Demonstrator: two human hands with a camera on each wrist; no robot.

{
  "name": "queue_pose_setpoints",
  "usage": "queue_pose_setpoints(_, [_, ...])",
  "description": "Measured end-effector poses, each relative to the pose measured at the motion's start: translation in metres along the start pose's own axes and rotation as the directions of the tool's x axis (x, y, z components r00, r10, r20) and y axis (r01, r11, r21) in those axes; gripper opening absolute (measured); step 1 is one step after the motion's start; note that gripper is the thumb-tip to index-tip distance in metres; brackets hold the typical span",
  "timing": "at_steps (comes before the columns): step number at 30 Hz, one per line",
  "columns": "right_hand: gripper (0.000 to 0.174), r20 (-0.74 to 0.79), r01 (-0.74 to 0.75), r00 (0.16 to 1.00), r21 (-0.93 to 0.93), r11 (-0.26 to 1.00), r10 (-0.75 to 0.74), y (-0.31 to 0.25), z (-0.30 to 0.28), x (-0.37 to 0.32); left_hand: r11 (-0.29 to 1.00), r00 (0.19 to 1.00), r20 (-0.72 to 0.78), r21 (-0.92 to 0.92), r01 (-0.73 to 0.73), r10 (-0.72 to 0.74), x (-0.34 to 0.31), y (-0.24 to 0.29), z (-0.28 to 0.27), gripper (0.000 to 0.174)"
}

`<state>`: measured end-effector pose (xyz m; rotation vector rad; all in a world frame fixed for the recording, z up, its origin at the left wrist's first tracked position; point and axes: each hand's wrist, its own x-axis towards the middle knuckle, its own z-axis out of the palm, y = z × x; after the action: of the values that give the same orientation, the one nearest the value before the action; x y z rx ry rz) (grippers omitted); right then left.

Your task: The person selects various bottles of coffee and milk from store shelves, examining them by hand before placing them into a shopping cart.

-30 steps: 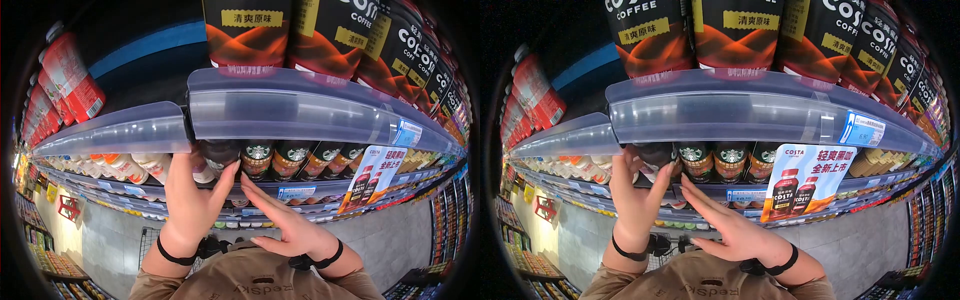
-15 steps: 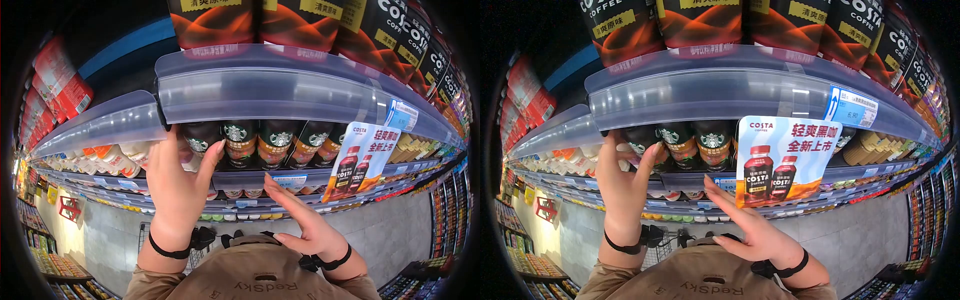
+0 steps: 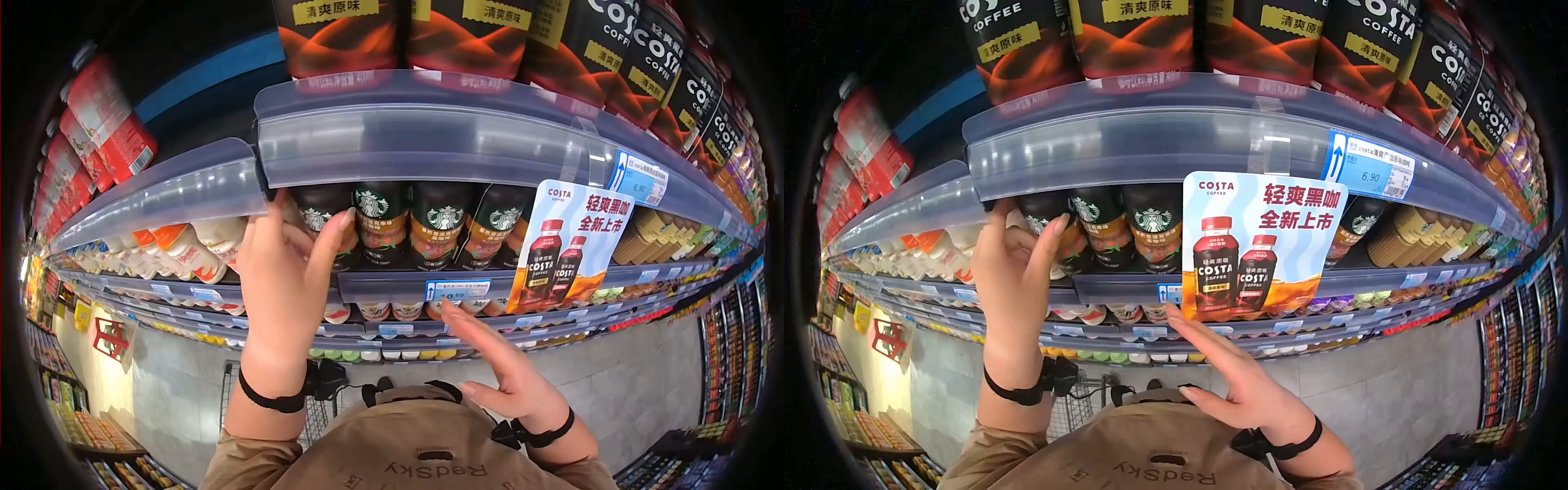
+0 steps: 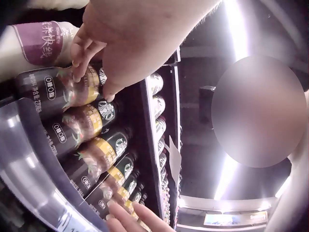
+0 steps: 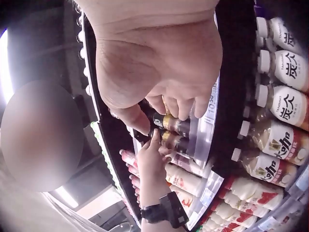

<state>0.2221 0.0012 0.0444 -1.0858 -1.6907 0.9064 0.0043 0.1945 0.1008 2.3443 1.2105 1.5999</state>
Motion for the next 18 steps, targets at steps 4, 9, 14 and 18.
queue_pose_setpoints(4, [0.078,-0.028,0.030,0.999,0.015,0.999,-0.030,-0.002,0.001,0.004,0.994,0.997,0.034,-0.080,0.068,-0.066,0.004,0.000,0.000,0.063])
queue_pose_setpoints(9, [0.073,-0.008,0.076,0.997,0.035,0.997,-0.076,-0.003,0.003,0.016,0.994,0.998,0.056,-0.112,0.015,-0.009,0.005,-0.010,0.004,0.056])
queue_pose_setpoints(14, [0.070,-0.019,0.094,0.995,-0.020,0.995,-0.095,-0.008,0.011,0.026,0.979,0.991,0.112,-0.184,0.089,-0.069,0.004,-0.010,-0.003,0.053])
queue_pose_setpoints(18, [0.061,-0.190,0.107,0.973,-0.127,0.986,-0.130,-0.027,0.009,0.034,0.931,0.975,0.173,-0.312,0.188,-0.138,0.003,-0.004,-0.011,0.059])
